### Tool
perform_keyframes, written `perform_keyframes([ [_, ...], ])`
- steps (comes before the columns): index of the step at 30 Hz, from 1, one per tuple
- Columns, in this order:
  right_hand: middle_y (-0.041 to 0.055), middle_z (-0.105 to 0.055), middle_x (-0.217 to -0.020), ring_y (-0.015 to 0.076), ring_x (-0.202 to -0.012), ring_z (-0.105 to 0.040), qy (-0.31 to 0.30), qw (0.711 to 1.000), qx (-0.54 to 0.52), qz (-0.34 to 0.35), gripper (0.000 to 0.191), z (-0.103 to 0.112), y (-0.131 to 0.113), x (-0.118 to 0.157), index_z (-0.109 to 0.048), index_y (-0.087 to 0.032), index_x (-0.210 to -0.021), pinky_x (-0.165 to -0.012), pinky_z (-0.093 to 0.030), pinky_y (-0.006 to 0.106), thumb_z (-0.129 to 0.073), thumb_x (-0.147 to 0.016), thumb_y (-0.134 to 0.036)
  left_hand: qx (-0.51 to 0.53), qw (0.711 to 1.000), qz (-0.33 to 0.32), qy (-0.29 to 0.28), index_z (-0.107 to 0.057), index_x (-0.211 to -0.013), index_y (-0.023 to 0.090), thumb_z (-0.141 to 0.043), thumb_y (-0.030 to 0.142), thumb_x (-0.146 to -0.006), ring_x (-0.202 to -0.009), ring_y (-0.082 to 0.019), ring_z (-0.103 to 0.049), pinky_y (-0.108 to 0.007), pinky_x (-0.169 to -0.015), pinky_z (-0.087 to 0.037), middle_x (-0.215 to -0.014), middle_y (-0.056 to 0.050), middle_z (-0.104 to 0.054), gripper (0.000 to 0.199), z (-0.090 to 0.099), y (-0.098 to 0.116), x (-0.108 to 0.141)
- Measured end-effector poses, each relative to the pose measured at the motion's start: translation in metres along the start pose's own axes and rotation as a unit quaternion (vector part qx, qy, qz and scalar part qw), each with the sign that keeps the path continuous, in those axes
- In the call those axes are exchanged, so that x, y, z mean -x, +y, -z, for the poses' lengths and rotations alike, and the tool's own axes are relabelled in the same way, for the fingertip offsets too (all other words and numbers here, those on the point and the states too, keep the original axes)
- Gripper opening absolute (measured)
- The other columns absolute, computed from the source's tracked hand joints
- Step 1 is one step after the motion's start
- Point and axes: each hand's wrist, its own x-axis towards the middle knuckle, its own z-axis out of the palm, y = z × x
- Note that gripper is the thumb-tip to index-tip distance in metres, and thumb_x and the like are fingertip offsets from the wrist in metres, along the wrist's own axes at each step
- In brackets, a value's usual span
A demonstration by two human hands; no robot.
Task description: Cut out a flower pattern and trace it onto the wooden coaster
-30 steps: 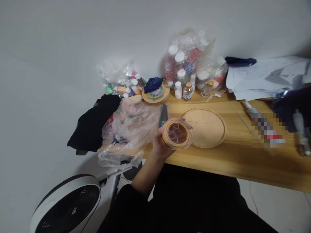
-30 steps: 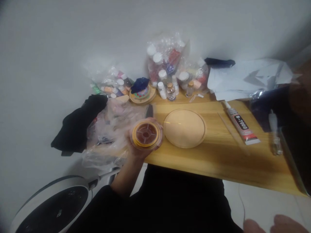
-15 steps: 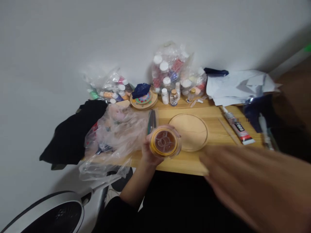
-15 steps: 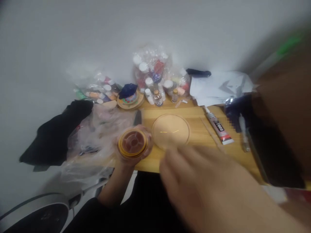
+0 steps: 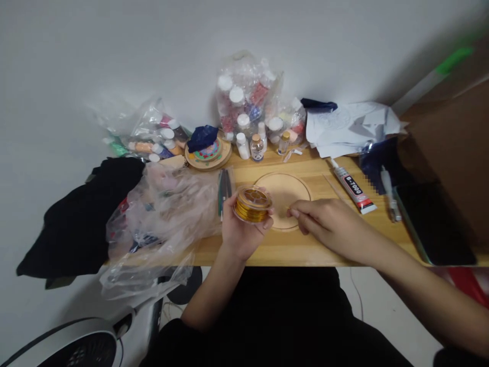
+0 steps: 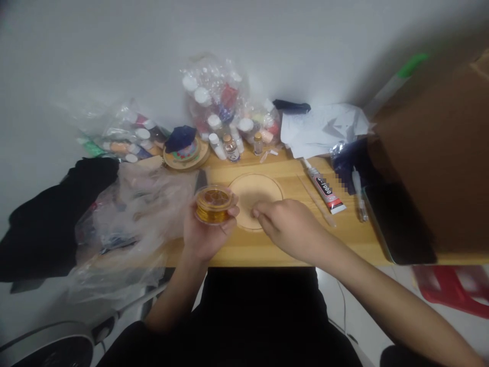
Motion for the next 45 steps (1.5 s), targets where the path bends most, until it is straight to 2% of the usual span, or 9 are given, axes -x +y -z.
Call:
perform_keyframes([
  [6,0.0012,-0.069,-0.07,0.0157,-0.064,-0.063,-0.021,0.996,-0.022,-0.081,0.026,-0.005,0.021,0.006,-0.066,-0.02,-0.083,-0.063,-0.04,0.027,-0.041,-0.09,-0.024,0.025,0.994,-0.037,0.104,-0.063,-0.087,0.016,-0.045,0.041,-0.089,-0.07,-0.015,-0.062,-0.021,-0.055,-0.042,-0.082,-0.005,-0.066,0.03,0.001,0.01,-0.002],
  [12,0.0023,-0.066,-0.067,0.0125,-0.057,-0.058,0.046,0.987,-0.141,-0.068,0.041,-0.006,0.025,0.017,-0.063,-0.019,-0.071,-0.057,-0.041,0.026,-0.043,-0.093,-0.047,-0.007,0.993,-0.073,0.093,-0.063,-0.087,0.016,-0.043,0.04,-0.091,-0.069,-0.016,-0.064,-0.022,-0.055,-0.044,-0.082,-0.005,-0.068,0.031,0.0,0.006,-0.002],
  [15,0.0041,-0.069,-0.077,0.0146,-0.064,-0.063,0.059,0.974,-0.206,-0.073,0.042,-0.011,0.012,0.021,-0.066,-0.02,-0.097,-0.06,-0.048,0.026,-0.044,-0.093,-0.055,-0.123,0.975,-0.159,0.096,-0.063,-0.091,0.017,-0.058,0.041,-0.084,-0.072,-0.016,-0.062,-0.025,-0.059,-0.046,-0.084,-0.004,-0.067,0.025,0.003,-0.016,-0.003],
  [18,0.0069,-0.071,-0.093,0.0173,-0.075,-0.068,0.087,0.936,-0.33,-0.085,0.056,-0.023,0.0,0.019,-0.051,-0.022,-0.132,-0.069,-0.056,0.029,-0.046,-0.091,-0.06,-0.293,0.91,-0.285,0.067,-0.064,-0.098,0.019,-0.071,0.033,-0.075,-0.088,-0.017,-0.061,-0.029,-0.079,-0.049,-0.095,-0.003,-0.065,0.029,0.008,-0.036,0.0],
  [25,0.0112,-0.056,-0.138,0.0241,-0.125,-0.057,0.118,0.9,-0.419,-0.014,0.062,-0.047,-0.004,0.012,-0.05,-0.025,-0.133,-0.1,-0.051,0.037,-0.048,-0.087,-0.066,-0.559,0.705,-0.431,-0.069,-0.046,-0.135,0.024,-0.067,0.025,-0.075,-0.112,-0.028,-0.055,-0.045,-0.099,-0.046,-0.122,-0.011,-0.056,0.063,0.023,-0.052,0.012],
  [34,0.0078,-0.066,-0.117,0.0192,-0.105,-0.066,0.21,0.922,-0.325,0.02,0.045,-0.046,-0.018,0.003,-0.053,-0.024,-0.119,-0.086,-0.057,0.028,-0.064,-0.083,-0.049,-0.658,0.57,-0.477,-0.12,-0.021,-0.152,0.022,-0.062,0.038,-0.08,-0.133,-0.035,-0.045,-0.056,-0.112,-0.033,-0.139,-0.017,-0.051,0.083,0.028,-0.029,0.017],
  [36,0.009,-0.067,-0.111,0.0207,-0.098,-0.068,0.232,0.939,-0.253,0.007,0.047,-0.045,-0.018,-0.001,-0.053,-0.022,-0.116,-0.079,-0.058,0.03,-0.064,-0.081,-0.051,-0.712,0.531,-0.454,-0.07,-0.032,-0.148,0.022,-0.065,0.044,-0.08,-0.142,-0.038,-0.034,-0.058,-0.116,-0.024,-0.147,-0.017,-0.045,0.079,0.032,-0.009,0.023],
  [41,0.0114,-0.068,-0.103,0.0227,-0.083,-0.068,0.229,0.97,-0.073,0.027,0.051,-0.037,-0.021,-0.016,-0.054,-0.019,-0.111,-0.069,-0.055,0.034,-0.06,-0.079,-0.059,-0.823,0.377,-0.314,0.287,-0.057,-0.131,0.016,-0.06,0.034,-0.086,-0.145,-0.044,-0.025,-0.068,-0.113,-0.019,-0.15,-0.021,-0.041,0.048,0.069,0.048,0.037],
  [45,0.0132,-0.065,-0.106,0.0243,-0.088,-0.067,0.19,0.976,-0.029,0.1,0.051,-0.036,-0.048,-0.045,-0.051,-0.016,-0.116,-0.07,-0.053,0.034,-0.059,-0.082,-0.053,-0.864,0.281,-0.229,0.35,-0.057,-0.133,0.013,-0.051,0.028,-0.091,-0.138,-0.041,-0.04,-0.061,-0.109,-0.034,-0.146,-0.021,-0.048,0.044,0.106,0.078,0.045],
])
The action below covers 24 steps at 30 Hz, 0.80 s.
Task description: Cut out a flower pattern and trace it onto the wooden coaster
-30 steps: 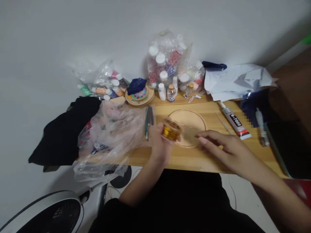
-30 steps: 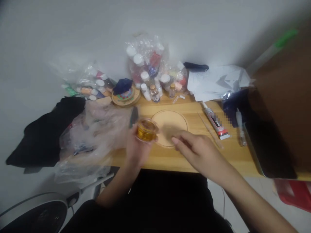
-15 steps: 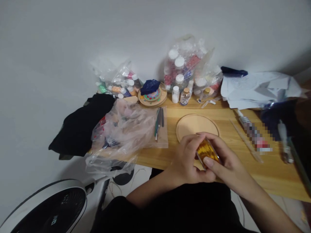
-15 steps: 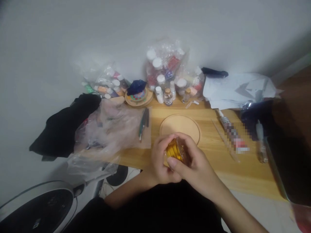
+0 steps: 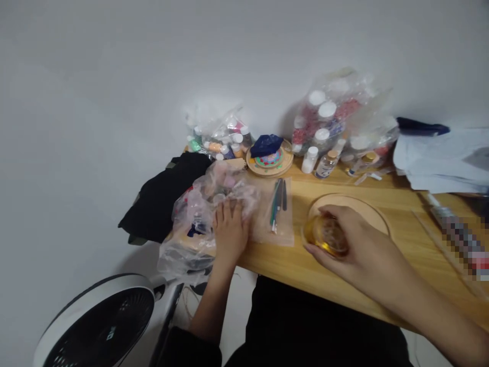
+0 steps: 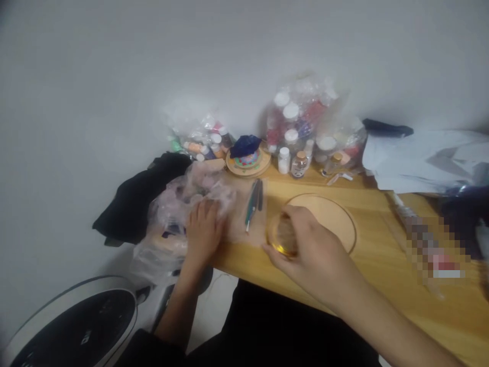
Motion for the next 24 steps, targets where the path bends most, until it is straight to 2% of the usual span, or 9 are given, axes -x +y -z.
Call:
perform_keyframes([
  [3,0.0137,-0.061,-0.112,0.0233,-0.094,-0.065,-0.078,0.996,-0.002,0.047,0.047,-0.024,-0.026,-0.037,-0.05,-0.015,-0.12,-0.077,-0.053,0.034,-0.06,-0.084,-0.043,-0.032,0.999,-0.007,0.036,-0.057,-0.132,0.012,-0.044,0.024,-0.093,-0.136,-0.038,-0.044,-0.057,-0.107,-0.039,-0.143,-0.02,-0.051,0.043,-0.01,-0.014,-0.006],
  [6,0.0165,-0.055,-0.123,0.0255,-0.104,-0.061,-0.164,0.983,0.043,0.076,0.046,-0.058,-0.046,-0.074,-0.05,-0.013,-0.121,-0.081,-0.052,0.035,-0.061,-0.085,-0.039,-0.048,0.997,0.002,0.069,-0.06,-0.128,0.011,-0.042,0.021,-0.093,-0.134,-0.038,-0.045,-0.055,-0.105,-0.041,-0.141,-0.02,-0.054,0.041,-0.017,-0.015,-0.014],
  [8,0.0175,-0.055,-0.122,0.0268,-0.104,-0.06,-0.184,0.976,0.091,0.075,0.046,-0.081,-0.05,-0.092,-0.049,-0.011,-0.123,-0.079,-0.051,0.035,-0.059,-0.086,-0.036,-0.053,0.996,-0.004,0.074,-0.059,-0.128,0.011,-0.041,0.018,-0.092,-0.134,-0.038,-0.046,-0.055,-0.105,-0.042,-0.141,-0.019,-0.054,0.041,-0.018,-0.014,-0.018],
  [12,0.019,-0.059,-0.115,0.03,-0.106,-0.058,-0.169,0.975,0.13,0.061,0.043,-0.112,-0.042,-0.112,-0.054,-0.008,-0.118,-0.085,-0.049,0.039,-0.063,-0.082,-0.03,-0.052,0.996,-0.019,0.068,-0.06,-0.125,0.011,-0.043,0.016,-0.09,-0.133,-0.038,-0.046,-0.056,-0.105,-0.042,-0.14,-0.02,-0.055,0.04,-0.019,-0.016,-0.023],
  [17,0.0173,-0.059,-0.119,0.0286,-0.117,-0.051,-0.137,0.979,0.142,0.058,0.045,-0.127,-0.032,-0.12,-0.056,-0.01,-0.119,-0.097,-0.043,0.04,-0.062,-0.082,-0.036,-0.03,0.992,-0.038,0.116,-0.061,-0.122,0.007,-0.05,0.022,-0.088,-0.127,-0.037,-0.05,-0.054,-0.102,-0.043,-0.137,-0.023,-0.055,0.039,-0.026,-0.023,-0.025],
  [20,0.0166,-0.058,-0.121,0.0282,-0.118,-0.05,-0.13,0.979,0.142,0.061,0.043,-0.128,-0.031,-0.126,-0.056,-0.011,-0.119,-0.097,-0.044,0.04,-0.06,-0.083,-0.034,-0.017,0.985,-0.076,0.152,-0.063,-0.119,0.008,-0.053,0.029,-0.088,-0.123,-0.036,-0.053,-0.053,-0.102,-0.042,-0.132,-0.022,-0.058,0.039,-0.029,-0.025,-0.024],
  [24,0.0149,-0.06,-0.121,0.0277,-0.117,-0.053,-0.142,0.977,0.131,0.087,0.045,-0.119,-0.025,-0.133,-0.057,-0.013,-0.118,-0.091,-0.047,0.037,-0.064,-0.08,-0.036,-0.034,0.982,-0.098,0.161,-0.063,-0.118,0.007,-0.05,0.038,-0.092,-0.124,-0.037,-0.052,-0.054,-0.103,-0.04,-0.13,-0.024,-0.058,0.043,-0.029,-0.019,-0.016],
])
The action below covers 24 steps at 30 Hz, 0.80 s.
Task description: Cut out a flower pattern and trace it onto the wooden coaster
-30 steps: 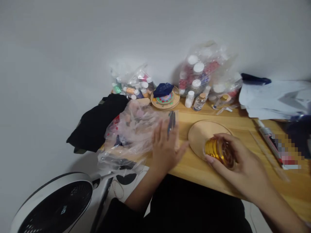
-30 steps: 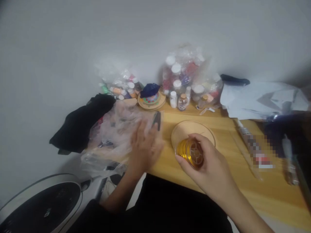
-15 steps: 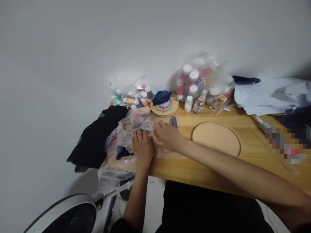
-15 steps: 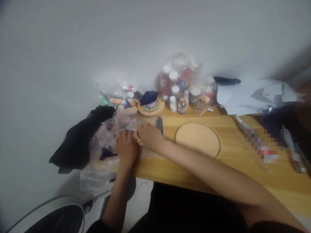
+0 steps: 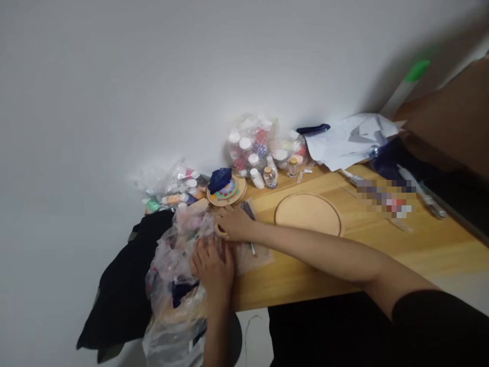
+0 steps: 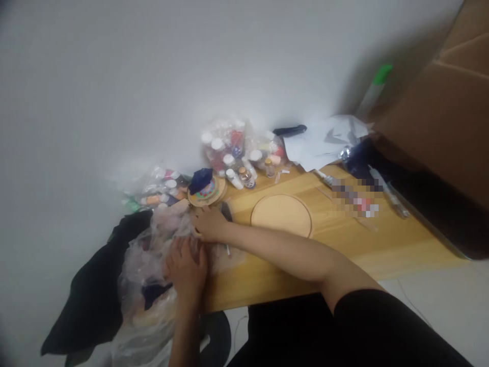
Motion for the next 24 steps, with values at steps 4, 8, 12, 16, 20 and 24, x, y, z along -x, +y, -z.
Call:
perform_keyframes([
  [4,0.0154,-0.063,-0.115,0.0283,-0.11,-0.058,-0.011,1.0,-0.012,0.014,0.042,0.015,0.014,0.005,-0.062,-0.013,-0.111,-0.088,-0.049,0.038,-0.067,-0.078,-0.038,-0.048,0.998,-0.015,-0.029,-0.052,-0.134,0.003,-0.051,0.041,-0.093,-0.134,-0.042,-0.042,-0.058,-0.104,-0.038,-0.141,-0.029,-0.048,0.056,0.002,0.01,0.009],
  [8,0.0158,-0.064,-0.114,0.0287,-0.109,-0.059,-0.012,0.999,-0.024,0.024,0.045,0.021,0.023,0.017,-0.063,-0.012,-0.111,-0.087,-0.05,0.038,-0.072,-0.074,-0.036,-0.089,0.994,-0.039,-0.048,-0.05,-0.136,0.004,-0.048,0.039,-0.095,-0.133,-0.044,-0.044,-0.06,-0.102,-0.04,-0.14,-0.029,-0.049,0.055,0.001,0.009,0.008],
  [12,0.0149,-0.061,-0.124,0.0278,-0.116,-0.055,0.002,0.999,-0.029,0.038,0.048,0.015,0.023,0.022,-0.06,-0.011,-0.12,-0.092,-0.048,0.038,-0.067,-0.08,-0.036,-0.11,0.991,-0.065,-0.047,-0.057,-0.13,0.003,-0.047,0.036,-0.096,-0.129,-0.044,-0.048,-0.059,-0.098,-0.044,-0.135,-0.029,-0.054,0.048,-0.001,0.003,0.0],
  [16,0.0141,-0.061,-0.125,0.0279,-0.118,-0.054,0.008,0.998,-0.027,0.05,0.046,0.009,0.024,0.02,-0.061,-0.011,-0.118,-0.093,-0.047,0.038,-0.067,-0.08,-0.036,-0.129,0.988,-0.083,-0.031,-0.059,-0.127,0.004,-0.045,0.033,-0.096,-0.125,-0.044,-0.051,-0.058,-0.094,-0.047,-0.132,-0.028,-0.056,0.045,-0.001,0.002,-0.002],
  [20,0.0143,-0.063,-0.12,0.0281,-0.116,-0.056,0.017,0.998,-0.023,0.049,0.049,0.007,0.023,0.016,-0.061,-0.011,-0.115,-0.091,-0.048,0.038,-0.072,-0.077,-0.038,-0.126,0.988,-0.089,-0.006,-0.061,-0.123,0.005,-0.047,0.033,-0.095,-0.116,-0.04,-0.056,-0.053,-0.086,-0.05,-0.128,-0.028,-0.057,0.041,0.006,0.006,-0.006],
  [24,0.0149,-0.063,-0.118,0.0274,-0.112,-0.057,0.043,0.999,-0.019,0.021,0.044,0.006,0.017,0.013,-0.06,-0.01,-0.115,-0.088,-0.049,0.038,-0.068,-0.081,-0.037,-0.096,0.987,-0.102,0.084,-0.065,-0.112,0.005,-0.046,0.021,-0.092,-0.111,-0.037,-0.058,-0.053,-0.087,-0.049,-0.122,-0.026,-0.058,0.031,0.021,0.017,-0.019],
])
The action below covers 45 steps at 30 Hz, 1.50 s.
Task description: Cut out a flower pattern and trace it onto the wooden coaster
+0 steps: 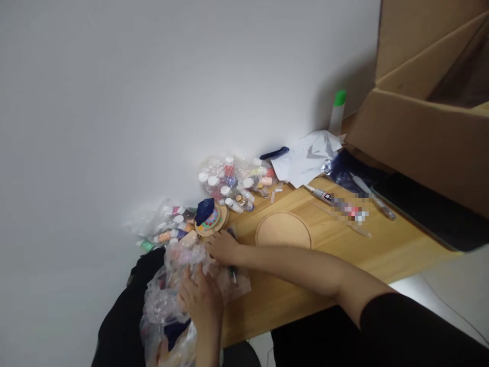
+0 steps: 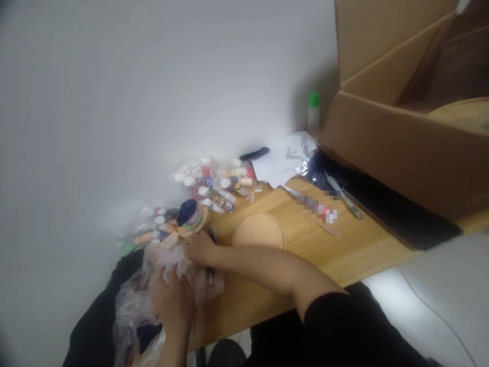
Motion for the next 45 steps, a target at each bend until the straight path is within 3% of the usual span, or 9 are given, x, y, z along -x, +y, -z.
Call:
perform_keyframes([
  [4,0.0163,-0.061,-0.117,0.0285,-0.109,-0.057,0.024,1.0,0.001,-0.02,0.057,0.002,-0.009,0.006,-0.058,-0.008,-0.118,-0.086,-0.048,0.039,-0.072,-0.077,-0.045,0.074,0.993,-0.022,0.09,-0.065,-0.105,0.007,-0.046,0.017,-0.091,-0.111,-0.035,-0.056,-0.051,-0.089,-0.048,-0.119,-0.024,-0.059,0.025,0.012,0.012,-0.023],
  [8,0.0163,-0.061,-0.115,0.0255,-0.109,-0.055,0.05,0.998,0.006,-0.028,0.026,0.015,-0.014,0.032,-0.063,-0.01,-0.107,-0.087,-0.046,0.039,-0.051,-0.092,-0.027,0.161,0.978,-0.029,0.13,-0.063,-0.106,0.009,-0.047,0.017,-0.092,-0.116,-0.03,-0.053,-0.047,-0.096,-0.043,-0.118,-0.021,-0.058,0.022,0.016,0.032,-0.039],
  [12,0.0143,-0.062,-0.11,0.0244,-0.105,-0.054,0.051,0.997,0.008,-0.049,0.024,0.042,0.004,0.077,-0.065,-0.012,-0.105,-0.084,-0.045,0.037,-0.049,-0.091,-0.024,0.216,0.968,-0.045,0.122,-0.063,-0.105,0.013,-0.049,0.018,-0.092,-0.114,-0.027,-0.053,-0.045,-0.099,-0.041,-0.117,-0.017,-0.059,0.019,0.01,0.049,-0.043],
  [15,0.0155,-0.062,-0.102,0.0265,-0.1,-0.055,0.045,0.987,0.016,-0.151,0.02,0.07,0.037,0.119,-0.066,-0.011,-0.093,-0.082,-0.044,0.038,-0.053,-0.087,-0.024,0.275,0.957,-0.066,0.058,-0.061,-0.108,0.012,-0.049,0.023,-0.093,-0.115,-0.027,-0.054,-0.044,-0.097,-0.044,-0.116,-0.018,-0.058,0.023,0.005,0.057,-0.045],
  [19,0.0154,-0.063,-0.104,0.0266,-0.099,-0.057,0.048,0.947,0.027,-0.316,0.026,0.102,0.086,0.176,-0.067,-0.012,-0.099,-0.084,-0.043,0.036,-0.051,-0.088,-0.029,0.328,0.933,-0.069,-0.132,-0.058,-0.115,0.022,-0.048,0.029,-0.093,-0.113,-0.024,-0.057,-0.04,-0.094,-0.047,-0.118,-0.01,-0.062,0.025,0.004,0.067,-0.051],
  [25,0.006,-0.068,-0.088,0.0187,-0.077,-0.062,0.034,0.897,-0.015,-0.441,0.026,0.101,0.12,0.23,-0.066,-0.02,-0.092,-0.065,-0.04,0.027,-0.047,-0.09,-0.037,0.386,0.892,-0.035,-0.231,-0.062,-0.101,0.025,-0.049,0.028,-0.093,-0.088,-0.021,-0.063,-0.032,-0.078,-0.048,-0.089,-0.005,-0.067,0.016,0.001,0.086,-0.06],
  [31,0.0118,-0.063,-0.101,0.0231,-0.088,-0.063,0.087,0.905,0.049,-0.413,0.034,0.087,0.123,0.233,-0.066,-0.018,-0.094,-0.074,-0.046,0.032,-0.043,-0.091,-0.042,0.391,0.868,-0.013,-0.305,-0.06,-0.088,0.018,-0.047,0.019,-0.092,-0.084,-0.018,-0.06,-0.029,-0.075,-0.045,-0.089,-0.005,-0.065,0.014,-0.02,0.091,-0.06],
  [36,0.0166,-0.063,-0.107,0.0297,-0.094,-0.063,0.039,0.858,0.143,-0.491,0.032,0.099,0.131,0.221,-0.065,-0.016,-0.103,-0.076,-0.047,0.037,-0.042,-0.09,-0.035,0.429,0.854,0.004,-0.294,-0.06,-0.099,0.017,-0.048,0.018,-0.091,-0.092,-0.019,-0.062,-0.031,-0.082,-0.047,-0.099,-0.008,-0.066,0.014,-0.028,0.09,-0.057],
  [45,0.0116,-0.07,-0.095,0.0264,-0.085,-0.065,-0.037,0.8,0.074,-0.594,0.032,0.122,0.13,0.233,-0.066,-0.021,-0.093,-0.064,-0.041,0.032,-0.049,-0.087,-0.048,0.487,0.833,0.034,-0.26,-0.061,-0.095,0.018,-0.05,0.02,-0.089,-0.089,-0.019,-0.063,-0.032,-0.081,-0.049,-0.091,-0.007,-0.065,0.012,-0.034,0.088,-0.053],
])
